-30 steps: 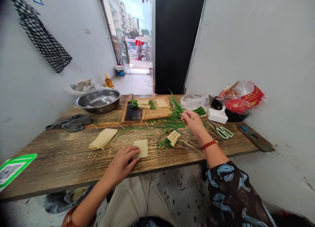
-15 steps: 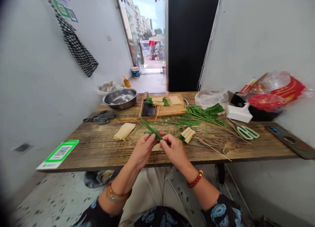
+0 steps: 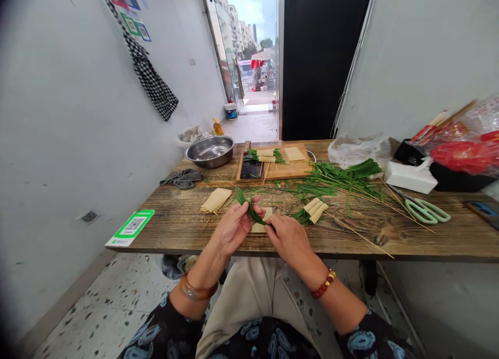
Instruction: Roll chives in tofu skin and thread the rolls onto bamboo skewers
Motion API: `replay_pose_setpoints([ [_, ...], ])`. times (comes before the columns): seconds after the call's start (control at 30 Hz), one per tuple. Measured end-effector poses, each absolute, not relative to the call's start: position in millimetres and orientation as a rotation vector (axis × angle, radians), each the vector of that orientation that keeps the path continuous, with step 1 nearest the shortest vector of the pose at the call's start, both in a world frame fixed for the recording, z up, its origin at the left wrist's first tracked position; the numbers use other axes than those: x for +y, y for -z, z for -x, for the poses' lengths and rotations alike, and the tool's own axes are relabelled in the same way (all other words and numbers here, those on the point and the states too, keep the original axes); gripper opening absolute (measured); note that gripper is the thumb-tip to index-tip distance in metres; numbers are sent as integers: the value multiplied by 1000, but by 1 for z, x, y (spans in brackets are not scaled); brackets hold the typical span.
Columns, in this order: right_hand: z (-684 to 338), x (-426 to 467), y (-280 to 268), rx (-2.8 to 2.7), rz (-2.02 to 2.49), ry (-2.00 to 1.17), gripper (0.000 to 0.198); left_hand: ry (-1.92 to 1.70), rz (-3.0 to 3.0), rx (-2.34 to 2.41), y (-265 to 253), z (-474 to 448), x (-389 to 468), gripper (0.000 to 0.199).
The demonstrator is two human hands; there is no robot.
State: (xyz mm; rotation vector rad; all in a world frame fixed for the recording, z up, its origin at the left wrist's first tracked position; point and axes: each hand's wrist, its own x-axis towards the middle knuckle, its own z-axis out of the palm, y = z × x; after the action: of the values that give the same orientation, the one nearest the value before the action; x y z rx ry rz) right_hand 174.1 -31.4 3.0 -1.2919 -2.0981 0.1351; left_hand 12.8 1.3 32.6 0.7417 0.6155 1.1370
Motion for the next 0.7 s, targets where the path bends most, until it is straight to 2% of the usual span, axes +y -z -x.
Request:
replay_pose_setpoints([
  [0.2, -172, -35, -5, -2167, 1276, -69, 9, -1177, -721, 656, -29, -14, 0, 29],
  [0.37, -169, -36, -17, -2364, 1223, 214, 10, -1159, -1064, 954, -17, -14, 6, 15],
  [0.5, -171, -33, -21, -2418, 1164, 398, 13, -875, -1313, 1012, -17, -7, 9, 13],
  [0.7, -178, -36, -20, -2377, 1141, 344, 15, -478, -1371, 915, -28, 4, 9, 19],
])
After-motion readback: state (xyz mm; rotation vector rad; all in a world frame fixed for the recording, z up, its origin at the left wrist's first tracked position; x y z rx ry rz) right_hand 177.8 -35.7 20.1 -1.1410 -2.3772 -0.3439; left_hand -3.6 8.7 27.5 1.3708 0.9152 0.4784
